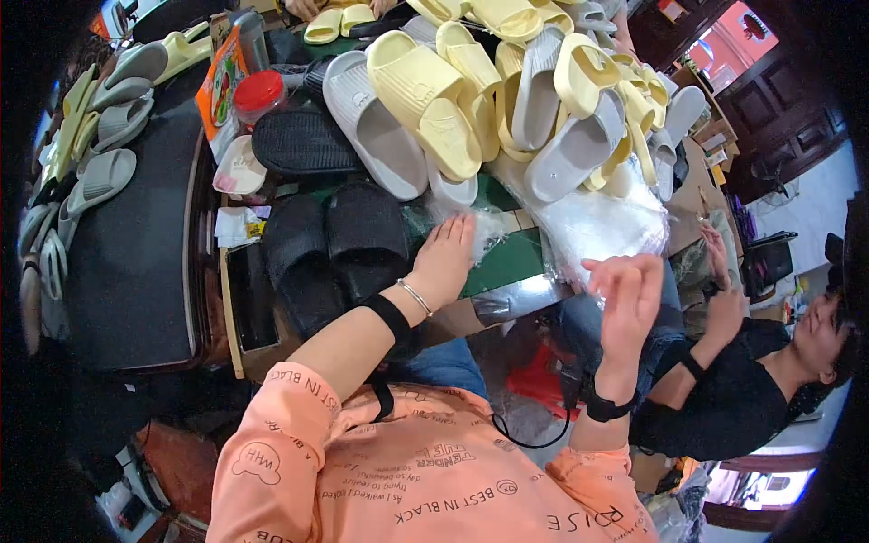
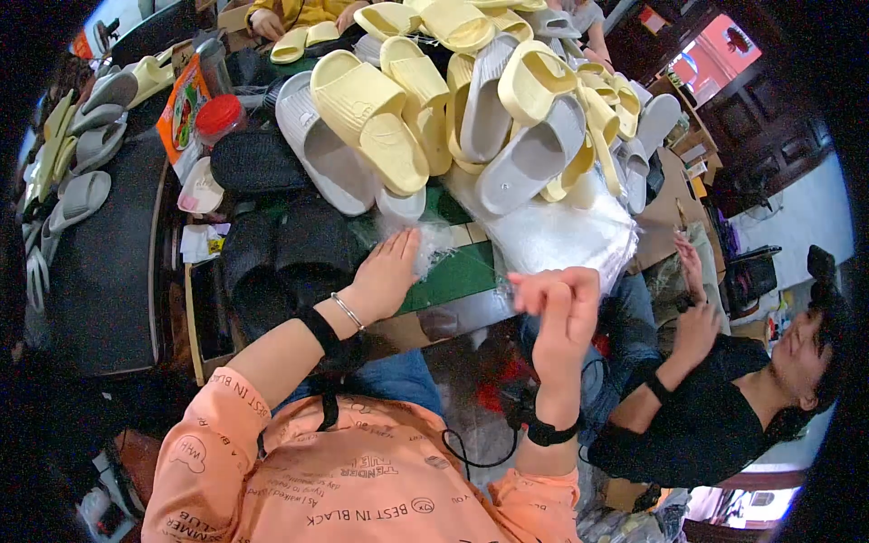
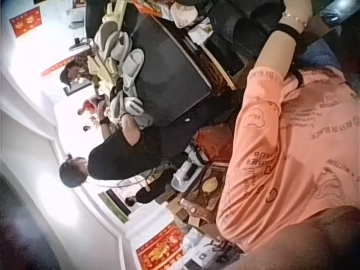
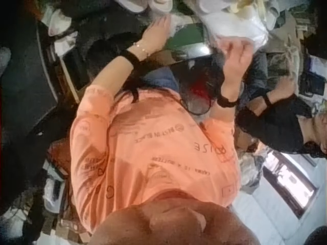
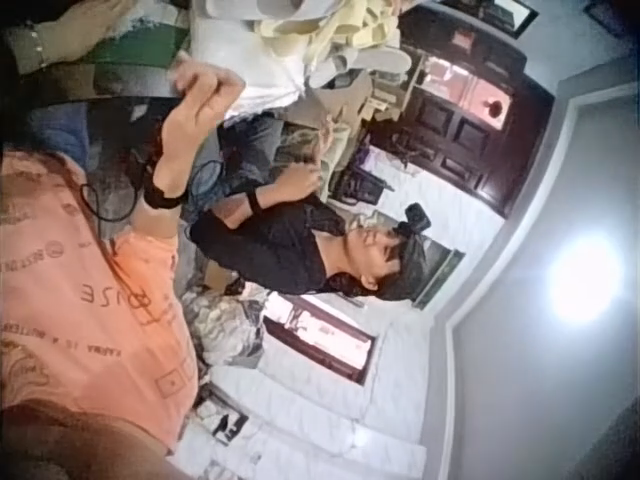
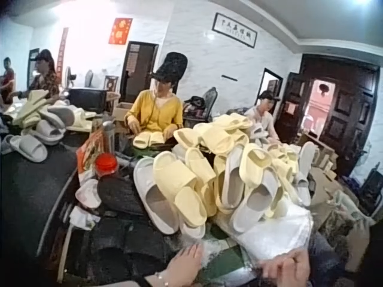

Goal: Sorting and pairing slippers at a workstation.

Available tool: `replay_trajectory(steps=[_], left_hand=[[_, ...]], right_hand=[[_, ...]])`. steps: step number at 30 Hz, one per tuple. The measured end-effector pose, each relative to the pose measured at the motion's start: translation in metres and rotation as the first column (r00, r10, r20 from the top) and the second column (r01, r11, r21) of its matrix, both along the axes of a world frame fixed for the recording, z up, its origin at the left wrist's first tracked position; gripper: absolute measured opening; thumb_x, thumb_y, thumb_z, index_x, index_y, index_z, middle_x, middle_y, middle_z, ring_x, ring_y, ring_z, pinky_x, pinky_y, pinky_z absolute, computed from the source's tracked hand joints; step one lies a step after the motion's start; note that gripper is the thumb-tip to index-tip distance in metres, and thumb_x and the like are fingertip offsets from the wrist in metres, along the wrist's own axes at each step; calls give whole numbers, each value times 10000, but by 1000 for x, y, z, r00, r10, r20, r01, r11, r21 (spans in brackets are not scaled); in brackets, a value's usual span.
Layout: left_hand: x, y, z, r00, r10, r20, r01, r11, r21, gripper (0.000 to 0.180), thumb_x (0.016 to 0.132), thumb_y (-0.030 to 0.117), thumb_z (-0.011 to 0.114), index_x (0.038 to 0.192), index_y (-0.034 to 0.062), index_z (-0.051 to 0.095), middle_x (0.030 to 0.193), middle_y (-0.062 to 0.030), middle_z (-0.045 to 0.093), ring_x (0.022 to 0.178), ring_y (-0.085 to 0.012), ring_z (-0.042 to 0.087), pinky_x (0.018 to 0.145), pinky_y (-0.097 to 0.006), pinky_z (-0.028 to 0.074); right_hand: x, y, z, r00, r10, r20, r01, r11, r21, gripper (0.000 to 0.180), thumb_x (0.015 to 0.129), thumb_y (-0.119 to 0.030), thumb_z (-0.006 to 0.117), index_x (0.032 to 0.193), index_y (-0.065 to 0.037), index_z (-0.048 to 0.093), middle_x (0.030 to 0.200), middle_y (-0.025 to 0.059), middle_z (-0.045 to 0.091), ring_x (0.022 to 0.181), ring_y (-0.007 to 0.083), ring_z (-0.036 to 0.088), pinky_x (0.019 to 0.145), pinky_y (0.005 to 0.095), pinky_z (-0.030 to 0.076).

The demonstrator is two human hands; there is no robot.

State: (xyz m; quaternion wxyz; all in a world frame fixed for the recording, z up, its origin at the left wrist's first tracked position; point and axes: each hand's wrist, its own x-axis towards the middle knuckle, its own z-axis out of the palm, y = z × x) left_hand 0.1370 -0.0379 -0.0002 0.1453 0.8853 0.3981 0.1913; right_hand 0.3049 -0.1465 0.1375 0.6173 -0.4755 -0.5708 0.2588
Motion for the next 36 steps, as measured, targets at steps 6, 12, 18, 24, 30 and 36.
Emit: replay_trajectory(steps=[6, 12, 18, 24, 30, 36], left_hand=[[3, 2, -11, 996, 12, -91, -4, 996, 94, 567, 779, 171, 547, 1249, -42, 314, 1261, -183, 375, 1183, -276, 360, 993, -348, 288], [0, 2, 4, 994, -5, 113, 9, 1000, -29, 494, 788, 112, 541, 1214, -39, 342, 1251, -207, 379, 1182, -309, 359, 994, -380, 289], [-53, -36, 88, 669, 249, 701, 219, 835, -505, 218, 823, 74, 528, 1027, -2, 524, 911, -143, 565, 850, -238, 567, 743, -304, 454], [-92, -49, 79, 707, 167, 688, -8, 973, -229, 98, 799, 27, 555, 892, -4, 556, 768, -117, 574, 665, -186, 585, 594, -260, 464], [-145, -41, 74, 841, 168, 514, -69, 976, -206, 76, 794, 47, 557, 852, -3, 564, 772, -118, 571, 704, -201, 572, 627, -280, 452], [-208, 41, 22, 724, 561, 401, -634, 770, 67, 136, 815, 86, 477, 838, -2, 578, 846, -177, 582, 767, -352, 551, 688, -389, 443]], right_hand=[[39, -53, 57, 837, -15, -547, 328, 813, 480, 334, 868, -198, 480, 616, -122, 274, 574, -24, 264, 562, 117, 359, 530, 283, 336], [1, -74, 66, 441, 509, -739, -17, 828, 561, 229, 868, -168, 472, 687, -112, 344, 580, -26, 256, 571, 108, 337, 482, 300, 312], [-85, 21, -17, 916, 178, -359, -296, 905, -307, 197, 901, -105, 406, 1039, -65, 271, 693, 22, 421, 549, 91, 400, 488, 216, 348], [-126, 41, -54, 896, 300, -327, -416, 825, -382, 134, 919, -92, 352, 1019, -54, 270, 675, 16, 425, 561, 74, 405, 502, 210, 359], [-140, 38, -51, 761, 536, -367, -592, 340, -731, 237, 918, -245, 407, 879, -37, 514, 577, -59, 339, 483, 30, 305, 416, 187, 266], [-197, 52, -92, 564, 169, -809, -822, 20, -569, 185, 903, -173, 412, 941, -13, 497, 577, -57, 296, 460, 62, 246, 411, 200, 236]])
